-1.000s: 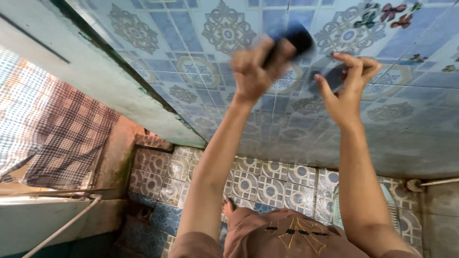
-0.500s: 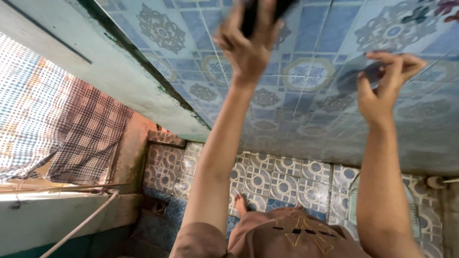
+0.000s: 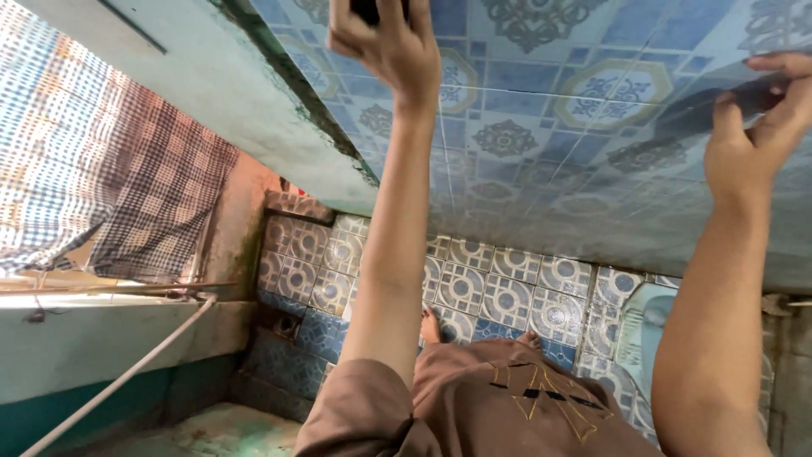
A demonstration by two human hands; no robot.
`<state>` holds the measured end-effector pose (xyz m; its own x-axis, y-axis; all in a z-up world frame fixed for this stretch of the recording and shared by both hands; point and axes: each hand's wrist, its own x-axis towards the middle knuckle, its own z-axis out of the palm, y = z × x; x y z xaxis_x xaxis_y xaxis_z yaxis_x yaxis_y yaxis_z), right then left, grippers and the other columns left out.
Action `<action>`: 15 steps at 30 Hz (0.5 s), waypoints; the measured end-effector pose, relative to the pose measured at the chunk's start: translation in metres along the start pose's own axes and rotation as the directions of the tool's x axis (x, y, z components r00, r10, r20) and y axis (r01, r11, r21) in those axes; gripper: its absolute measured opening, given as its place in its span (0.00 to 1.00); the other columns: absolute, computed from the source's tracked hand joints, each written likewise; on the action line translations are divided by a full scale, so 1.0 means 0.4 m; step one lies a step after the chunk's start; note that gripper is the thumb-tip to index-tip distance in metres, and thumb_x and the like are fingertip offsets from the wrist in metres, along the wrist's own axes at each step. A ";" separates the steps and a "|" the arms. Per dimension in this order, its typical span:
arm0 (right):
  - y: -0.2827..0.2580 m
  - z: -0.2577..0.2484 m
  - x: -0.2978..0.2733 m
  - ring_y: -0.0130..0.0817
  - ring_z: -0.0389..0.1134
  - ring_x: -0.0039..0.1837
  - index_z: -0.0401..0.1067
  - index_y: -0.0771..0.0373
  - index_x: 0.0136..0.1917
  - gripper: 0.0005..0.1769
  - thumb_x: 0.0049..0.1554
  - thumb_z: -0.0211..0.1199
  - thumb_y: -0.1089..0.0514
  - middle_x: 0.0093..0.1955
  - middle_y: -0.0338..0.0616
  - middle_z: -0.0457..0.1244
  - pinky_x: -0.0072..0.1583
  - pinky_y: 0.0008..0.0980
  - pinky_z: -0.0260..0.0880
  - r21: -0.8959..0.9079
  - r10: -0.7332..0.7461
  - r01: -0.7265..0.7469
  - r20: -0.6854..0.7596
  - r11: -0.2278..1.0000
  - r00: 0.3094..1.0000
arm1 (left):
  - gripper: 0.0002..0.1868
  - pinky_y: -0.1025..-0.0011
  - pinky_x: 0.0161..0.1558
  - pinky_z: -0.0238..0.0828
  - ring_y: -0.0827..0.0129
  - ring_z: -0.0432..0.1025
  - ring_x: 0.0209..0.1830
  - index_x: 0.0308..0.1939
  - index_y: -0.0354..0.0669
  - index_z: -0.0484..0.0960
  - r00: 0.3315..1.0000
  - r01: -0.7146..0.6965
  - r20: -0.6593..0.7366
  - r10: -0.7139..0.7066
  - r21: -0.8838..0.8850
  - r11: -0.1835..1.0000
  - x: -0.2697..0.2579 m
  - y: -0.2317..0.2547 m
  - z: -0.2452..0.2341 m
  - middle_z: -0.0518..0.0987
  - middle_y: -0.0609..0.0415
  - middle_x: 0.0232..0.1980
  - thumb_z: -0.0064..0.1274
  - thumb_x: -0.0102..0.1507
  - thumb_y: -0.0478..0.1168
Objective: The person is using a blue hand brush to scrub patterned wall tiles in a bathroom area.
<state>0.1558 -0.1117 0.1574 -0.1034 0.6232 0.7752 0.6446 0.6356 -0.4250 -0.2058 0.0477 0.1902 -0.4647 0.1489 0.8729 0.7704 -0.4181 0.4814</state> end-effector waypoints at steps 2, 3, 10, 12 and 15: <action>0.010 0.012 -0.006 0.58 0.62 0.56 0.57 0.74 0.72 0.15 0.78 0.49 0.84 0.64 0.65 0.53 0.59 0.56 0.61 0.030 0.017 -0.017 -0.027 0.999 0.999 | 0.24 0.62 0.69 0.59 0.68 0.62 0.66 0.69 0.64 0.68 0.961 -0.126 -0.223 0.165 0.178 0.976 -0.009 0.029 -0.038 0.60 0.61 0.73 0.35 0.75 0.64; 0.005 0.018 -0.003 0.53 0.53 0.54 0.58 0.74 0.70 0.14 0.76 0.51 0.83 0.62 0.60 0.51 0.57 0.53 0.54 -0.017 0.062 -0.063 -0.053 0.998 0.997 | 0.19 0.70 0.42 0.53 0.75 0.61 0.40 0.47 0.59 0.71 0.996 0.021 0.088 -0.005 -0.184 0.983 -0.006 0.083 -0.093 0.65 0.65 0.45 0.37 0.72 0.65; -0.012 0.046 -0.005 0.48 0.47 0.54 0.62 0.73 0.69 0.14 0.74 0.51 0.82 0.61 0.56 0.50 0.53 0.50 0.45 -0.084 0.199 -0.211 -0.135 0.974 0.971 | 0.36 0.64 0.56 0.65 0.61 0.64 0.57 0.82 0.76 0.47 0.492 -0.870 0.167 0.854 0.051 0.491 -0.211 0.012 -0.081 0.59 0.52 0.72 0.55 0.78 0.52; -0.006 0.046 0.001 0.50 0.47 0.54 0.59 0.71 0.68 0.14 0.74 0.49 0.82 0.61 0.57 0.49 0.54 0.51 0.42 -0.030 0.141 -0.145 -0.120 0.989 0.983 | 0.41 0.62 0.59 0.62 0.60 0.60 0.61 0.82 0.75 0.45 0.532 -0.844 0.165 0.831 0.027 0.535 -0.179 0.033 -0.036 0.56 0.50 0.73 0.60 0.76 0.56; -0.054 0.046 0.032 0.51 0.45 0.52 0.56 0.70 0.66 0.15 0.72 0.46 0.83 0.61 0.58 0.47 0.55 0.51 0.38 0.017 0.080 -0.079 -0.130 0.997 0.988 | 0.43 0.60 0.58 0.62 0.59 0.58 0.63 0.81 0.73 0.46 0.622 -0.783 0.045 0.782 0.041 0.621 -0.084 0.129 0.027 0.54 0.50 0.73 0.61 0.74 0.63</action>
<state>0.1267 -0.1090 0.1677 0.0481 0.6078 0.7926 0.6380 0.5919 -0.4926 -0.1458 0.0310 0.1866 0.3332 -0.1935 0.9228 0.8597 -0.3395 -0.3816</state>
